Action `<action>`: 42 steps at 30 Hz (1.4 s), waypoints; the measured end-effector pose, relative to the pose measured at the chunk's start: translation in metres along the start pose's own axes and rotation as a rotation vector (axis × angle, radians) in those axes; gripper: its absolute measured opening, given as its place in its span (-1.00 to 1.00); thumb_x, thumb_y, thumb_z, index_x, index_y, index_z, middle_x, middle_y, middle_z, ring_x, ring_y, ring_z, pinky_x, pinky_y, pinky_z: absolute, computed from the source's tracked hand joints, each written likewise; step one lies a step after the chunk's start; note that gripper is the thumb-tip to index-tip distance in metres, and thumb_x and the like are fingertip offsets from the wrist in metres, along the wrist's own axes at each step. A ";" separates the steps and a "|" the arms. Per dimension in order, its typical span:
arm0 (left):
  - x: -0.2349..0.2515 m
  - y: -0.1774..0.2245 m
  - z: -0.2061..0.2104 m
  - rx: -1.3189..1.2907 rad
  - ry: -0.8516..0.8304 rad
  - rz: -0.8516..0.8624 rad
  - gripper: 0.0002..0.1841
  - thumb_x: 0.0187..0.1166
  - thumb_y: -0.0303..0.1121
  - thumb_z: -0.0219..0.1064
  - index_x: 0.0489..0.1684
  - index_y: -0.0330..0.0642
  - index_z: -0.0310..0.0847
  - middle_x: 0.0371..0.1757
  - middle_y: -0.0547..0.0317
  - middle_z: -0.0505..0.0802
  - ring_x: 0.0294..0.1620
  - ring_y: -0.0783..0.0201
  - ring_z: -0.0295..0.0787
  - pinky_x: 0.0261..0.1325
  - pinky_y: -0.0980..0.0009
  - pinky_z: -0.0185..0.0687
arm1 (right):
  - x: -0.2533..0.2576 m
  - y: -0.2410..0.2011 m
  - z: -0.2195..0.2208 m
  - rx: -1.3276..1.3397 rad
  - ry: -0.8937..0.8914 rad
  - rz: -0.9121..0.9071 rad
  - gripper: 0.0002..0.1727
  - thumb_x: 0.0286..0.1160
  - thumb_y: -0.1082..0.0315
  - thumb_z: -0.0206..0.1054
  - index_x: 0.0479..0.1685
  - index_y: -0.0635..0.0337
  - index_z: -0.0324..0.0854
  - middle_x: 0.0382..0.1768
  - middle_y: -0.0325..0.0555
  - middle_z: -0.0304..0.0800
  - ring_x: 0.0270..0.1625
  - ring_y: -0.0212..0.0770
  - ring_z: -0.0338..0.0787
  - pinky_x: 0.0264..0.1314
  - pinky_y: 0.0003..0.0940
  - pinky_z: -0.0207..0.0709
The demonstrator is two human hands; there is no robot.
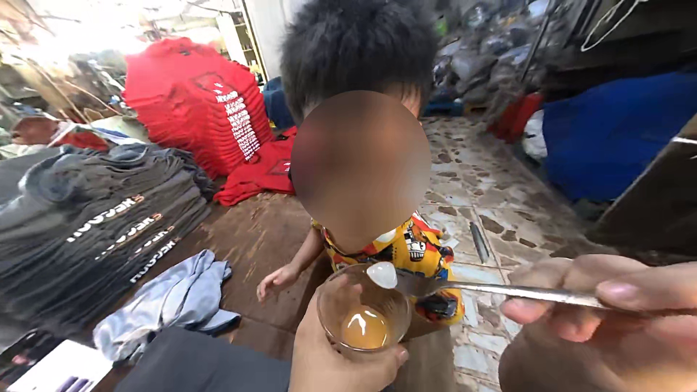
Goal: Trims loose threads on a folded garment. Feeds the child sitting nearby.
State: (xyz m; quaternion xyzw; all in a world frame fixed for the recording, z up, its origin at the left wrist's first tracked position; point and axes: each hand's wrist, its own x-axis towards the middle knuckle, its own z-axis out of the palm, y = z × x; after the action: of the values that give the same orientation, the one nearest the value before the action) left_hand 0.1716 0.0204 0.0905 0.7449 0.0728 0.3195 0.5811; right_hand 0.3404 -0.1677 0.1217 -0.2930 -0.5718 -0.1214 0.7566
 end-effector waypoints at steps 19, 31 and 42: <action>-0.034 -0.014 -0.021 0.068 -0.008 0.047 0.02 -0.15 -0.39 0.87 0.46 -0.56 0.39 0.29 -0.01 0.80 0.30 0.37 0.77 0.44 0.40 0.69 | 0.048 -0.008 0.002 -0.397 0.029 -0.107 -0.84 0.74 0.14 0.28 0.03 -0.09 0.71 -0.23 -0.41 0.91 -0.41 -0.40 0.89 -0.44 -0.53 0.83; -0.047 -0.007 -0.025 0.032 0.010 0.169 -0.03 -0.12 -0.29 0.88 0.45 -0.39 0.47 0.27 0.09 0.84 0.28 0.30 0.81 0.42 0.36 0.74 | 0.052 -0.044 0.006 -0.534 -0.035 -0.128 -0.82 0.63 0.15 0.40 -0.07 0.05 0.70 -0.26 -0.35 0.86 -0.40 -0.29 0.88 -0.44 -0.37 0.88; -0.082 0.033 -0.047 0.135 0.071 0.194 -0.04 -0.08 -0.28 0.88 0.53 -0.09 0.48 0.40 0.34 0.76 0.40 0.39 0.70 0.47 0.35 0.69 | 0.017 -0.012 0.099 0.051 -0.430 0.158 -0.59 0.87 0.16 0.06 -0.16 0.38 0.57 -0.40 -0.15 0.69 -0.34 -0.54 0.70 -0.27 -0.66 0.63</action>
State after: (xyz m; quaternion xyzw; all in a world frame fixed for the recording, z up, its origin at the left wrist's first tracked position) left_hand 0.0724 0.0089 0.0945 0.7741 0.0422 0.3948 0.4931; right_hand 0.2609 -0.1171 0.1580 -0.3369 -0.6982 0.0177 0.6314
